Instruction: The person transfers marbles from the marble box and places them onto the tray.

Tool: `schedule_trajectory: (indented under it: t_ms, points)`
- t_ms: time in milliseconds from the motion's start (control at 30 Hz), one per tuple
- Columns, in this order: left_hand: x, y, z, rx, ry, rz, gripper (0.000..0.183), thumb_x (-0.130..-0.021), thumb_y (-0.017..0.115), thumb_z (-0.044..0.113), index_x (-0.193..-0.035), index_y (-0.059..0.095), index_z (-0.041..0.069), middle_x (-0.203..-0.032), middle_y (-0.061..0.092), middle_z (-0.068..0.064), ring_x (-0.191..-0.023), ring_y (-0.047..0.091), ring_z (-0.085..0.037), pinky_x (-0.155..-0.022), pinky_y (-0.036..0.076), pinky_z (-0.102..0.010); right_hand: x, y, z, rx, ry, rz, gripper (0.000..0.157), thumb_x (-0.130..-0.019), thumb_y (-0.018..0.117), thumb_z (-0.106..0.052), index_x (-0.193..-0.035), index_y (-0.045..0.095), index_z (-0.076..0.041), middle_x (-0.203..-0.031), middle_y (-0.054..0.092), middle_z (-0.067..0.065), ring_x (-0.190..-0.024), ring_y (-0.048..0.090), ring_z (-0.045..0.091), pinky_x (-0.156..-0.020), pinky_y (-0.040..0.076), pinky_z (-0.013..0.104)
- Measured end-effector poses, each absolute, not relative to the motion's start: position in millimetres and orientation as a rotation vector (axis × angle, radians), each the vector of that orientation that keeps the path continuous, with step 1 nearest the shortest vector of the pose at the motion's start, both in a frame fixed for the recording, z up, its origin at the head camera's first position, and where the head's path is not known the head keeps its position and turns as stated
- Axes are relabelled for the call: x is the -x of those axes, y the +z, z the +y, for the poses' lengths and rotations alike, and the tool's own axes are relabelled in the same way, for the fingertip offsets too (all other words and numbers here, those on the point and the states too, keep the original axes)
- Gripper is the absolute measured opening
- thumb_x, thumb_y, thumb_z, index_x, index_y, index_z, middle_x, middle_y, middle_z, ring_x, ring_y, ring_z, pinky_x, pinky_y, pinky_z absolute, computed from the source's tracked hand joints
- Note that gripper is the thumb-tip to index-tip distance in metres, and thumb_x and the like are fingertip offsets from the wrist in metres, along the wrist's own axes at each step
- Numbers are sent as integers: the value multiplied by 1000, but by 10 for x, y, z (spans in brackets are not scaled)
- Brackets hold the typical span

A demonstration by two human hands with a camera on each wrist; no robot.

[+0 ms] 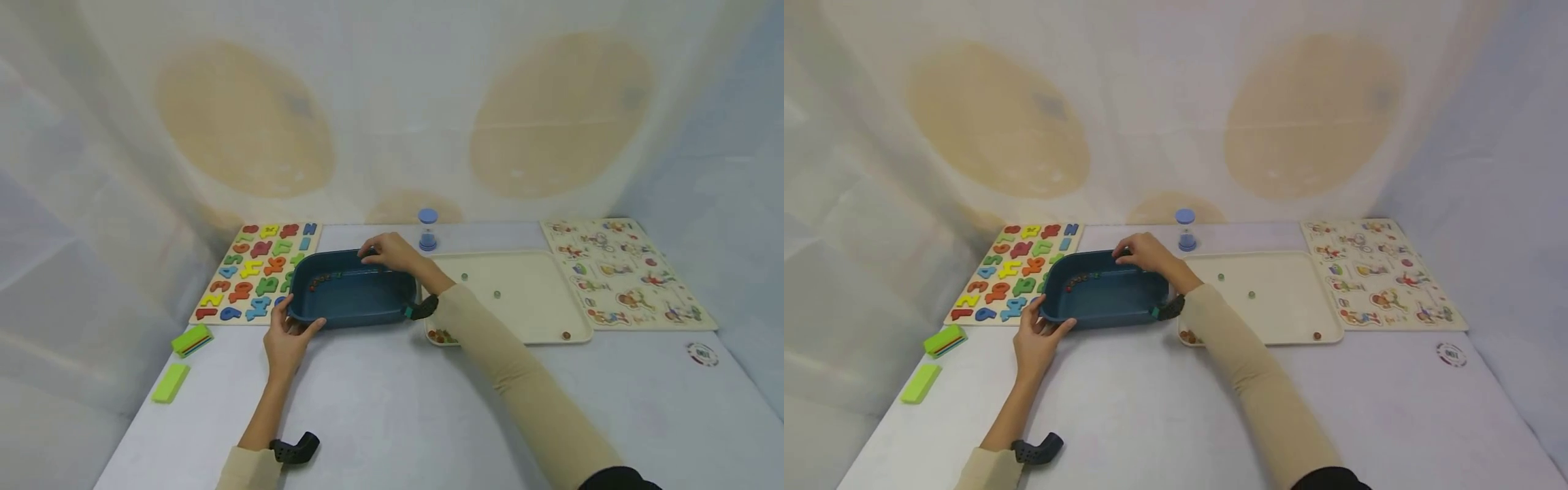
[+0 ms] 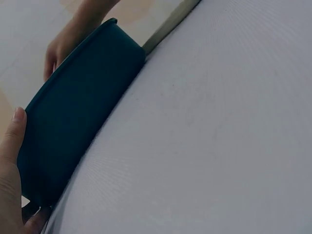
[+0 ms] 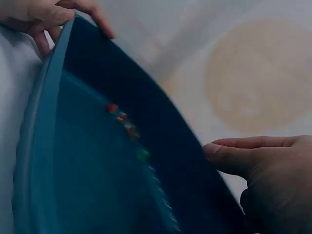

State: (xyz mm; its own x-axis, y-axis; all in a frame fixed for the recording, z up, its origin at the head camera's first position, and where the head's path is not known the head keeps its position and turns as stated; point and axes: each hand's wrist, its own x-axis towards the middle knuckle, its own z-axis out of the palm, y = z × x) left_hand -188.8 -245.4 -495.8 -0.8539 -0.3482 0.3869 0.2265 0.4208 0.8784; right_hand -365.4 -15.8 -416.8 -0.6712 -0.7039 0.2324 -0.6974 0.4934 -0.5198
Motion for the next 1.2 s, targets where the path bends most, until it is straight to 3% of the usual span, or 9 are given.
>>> schedule_trajectory:
  t_ms: [100,233,400,500,733,867,1000,1200]
  points:
    - [1895,-4983,-2463,-95,-1453,-2161,76,-67,78,29,-132,41,18,-134,45,-9,-112,52,-33,-82,50,-38,3671,-4261,-497,1281,-781,2689,26,-84,62,-26,-109,65,-16,-85,66,6,-56,46,10,-56,39,23]
    - [1899,-4986,-2464,-92,-1462,-2157,76,-67,78,29,-132,41,19,-134,44,-8,-113,51,-32,-82,50,-37,3669,-4362,-757,1255,-647,2716,29,-84,62,-29,-112,63,-20,-115,61,-2,-75,57,9,-71,47,25]
    - [1914,-4991,-2442,-102,-1461,-2171,76,-66,78,32,-132,41,21,-134,44,-6,-114,50,-31,-82,50,-38,3659,-4444,-848,1150,-616,2722,28,-84,62,-29,-111,64,-21,-115,61,-3,-90,60,15,-88,45,35]
    - [1917,-4996,-2439,-116,-1455,-2175,76,-66,78,34,-132,41,22,-134,44,-5,-113,51,-30,-82,50,-37,3658,-4481,-863,1098,-606,2714,26,-83,63,-29,-108,65,-23,-115,60,-5,-101,56,14,-93,43,34]
    - [1902,-4980,-2447,-130,-1449,-2171,77,-66,78,35,-132,40,21,-134,45,-5,-113,51,-29,-82,50,-35,3644,-4473,-863,1165,-623,2686,19,-82,65,-30,-100,67,-22,-107,62,-6,-85,56,7,-75,47,24]
    - [1891,-4960,-2432,-125,-1439,-2186,78,-66,78,35,-132,40,19,-133,45,-8,-112,52,-30,-82,50,-36,3582,-4308,-644,1260,-788,2688,17,-83,64,-29,-96,68,-20,-82,63,-4,-62,51,8,-60,43,23]
    - [1886,-4932,-2442,-136,-1422,-2187,78,-65,78,35,-132,41,19,-132,47,-9,-110,54,-30,-81,50,-36,3474,-4084,-118,1313,-976,2696,20,-82,64,-30,-97,68,-17,-55,48,0,-47,39,13,-47,32,23]
    - [1875,-4943,-2434,-136,-1415,-2187,77,-66,78,33,-131,40,22,-133,46,-8,-110,54,-30,-81,50,-37,3312,-4194,1009,1147,-969,2863,20,-82,65,-27,-96,68,-14,-52,37,-3,-47,27,12,-45,24,24]
